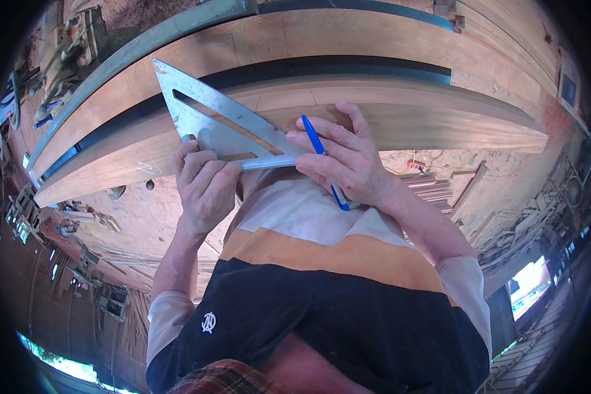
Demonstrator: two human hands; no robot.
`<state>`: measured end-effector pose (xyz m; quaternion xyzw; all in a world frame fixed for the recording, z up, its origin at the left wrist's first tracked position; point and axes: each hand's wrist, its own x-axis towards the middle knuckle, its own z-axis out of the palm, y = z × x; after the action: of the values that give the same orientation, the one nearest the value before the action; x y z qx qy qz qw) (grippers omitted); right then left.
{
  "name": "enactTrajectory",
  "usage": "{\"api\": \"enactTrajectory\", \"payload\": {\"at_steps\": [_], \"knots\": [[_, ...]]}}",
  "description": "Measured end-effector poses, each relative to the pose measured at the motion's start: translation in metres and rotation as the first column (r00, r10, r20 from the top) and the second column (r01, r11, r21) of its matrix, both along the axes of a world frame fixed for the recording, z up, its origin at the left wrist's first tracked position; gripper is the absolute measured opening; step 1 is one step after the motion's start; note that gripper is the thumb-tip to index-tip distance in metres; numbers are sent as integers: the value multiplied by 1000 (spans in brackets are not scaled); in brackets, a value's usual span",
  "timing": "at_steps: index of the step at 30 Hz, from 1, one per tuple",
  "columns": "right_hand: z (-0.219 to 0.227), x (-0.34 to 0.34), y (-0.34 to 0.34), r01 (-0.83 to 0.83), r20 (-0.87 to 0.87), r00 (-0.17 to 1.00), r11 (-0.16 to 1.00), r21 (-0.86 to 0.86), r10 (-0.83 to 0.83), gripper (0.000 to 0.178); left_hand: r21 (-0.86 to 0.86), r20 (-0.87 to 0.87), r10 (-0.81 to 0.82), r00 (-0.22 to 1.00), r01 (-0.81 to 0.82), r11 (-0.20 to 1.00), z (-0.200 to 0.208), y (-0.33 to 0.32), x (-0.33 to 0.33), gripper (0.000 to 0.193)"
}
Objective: The person uses a speed square and a blue marker to draw lines on long wooden planks. They repeatedly position the square, mark the wood, and reposition the planks to continue marking.
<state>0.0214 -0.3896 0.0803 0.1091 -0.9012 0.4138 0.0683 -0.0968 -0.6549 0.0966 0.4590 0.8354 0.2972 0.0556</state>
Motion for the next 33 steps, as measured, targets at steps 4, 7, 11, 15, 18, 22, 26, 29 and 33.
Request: {"api": "enactTrajectory", "payload": {"at_steps": [4, 7, 11, 15, 18, 22, 26, 29, 33], "knots": [[-2, -1, -1, -2, -7, 1000, 1000, -15, 2, 25, -4, -7, 5, 1000, -5, 1000, 1, 3, 1, 15], [1, -4, 0, -8, 1, 1000, 1000, -21, 9, 26, -14, 7, 23, 1000, -23, 1000, 3, 4, 2, 14], [15, -12, 5, 0, 55, 998, 998, -63, 3, 32, -44, 38, 22, 999, -20, 999, 4, 4, 2, 19], [23, -28, 3, 62, 113, 993, 984, -165, -44, 31, -11, 39, 24, 999, -23, 1000, 2, 4, 1, 22], [15, -45, -4, 101, 29, 995, 992, -72, -99, 26, -21, 34, 9, 999, -9, 1000, 2, 3, 1, 21], [10, -55, -6, 40, 15, 999, 997, -72, -39, 23, -19, 21, 14, 1000, -14, 1000, 2, 4, 2, 20], [19, -56, 1, -12, 68, 998, 995, -98, 19, 19, -6, 21, 24, 999, -24, 1000, 1, 5, 2, 20], [20, -62, 2, -26, 64, 997, 993, -113, 33, 15, 10, 12, 29, 1000, -29, 1000, 0, 5, 3, 20], [18, -69, 1, -42, 60, 997, 991, -123, 50, 13, 6, 24, 24, 999, -24, 1000, -1, 3, 4, 21]]}}
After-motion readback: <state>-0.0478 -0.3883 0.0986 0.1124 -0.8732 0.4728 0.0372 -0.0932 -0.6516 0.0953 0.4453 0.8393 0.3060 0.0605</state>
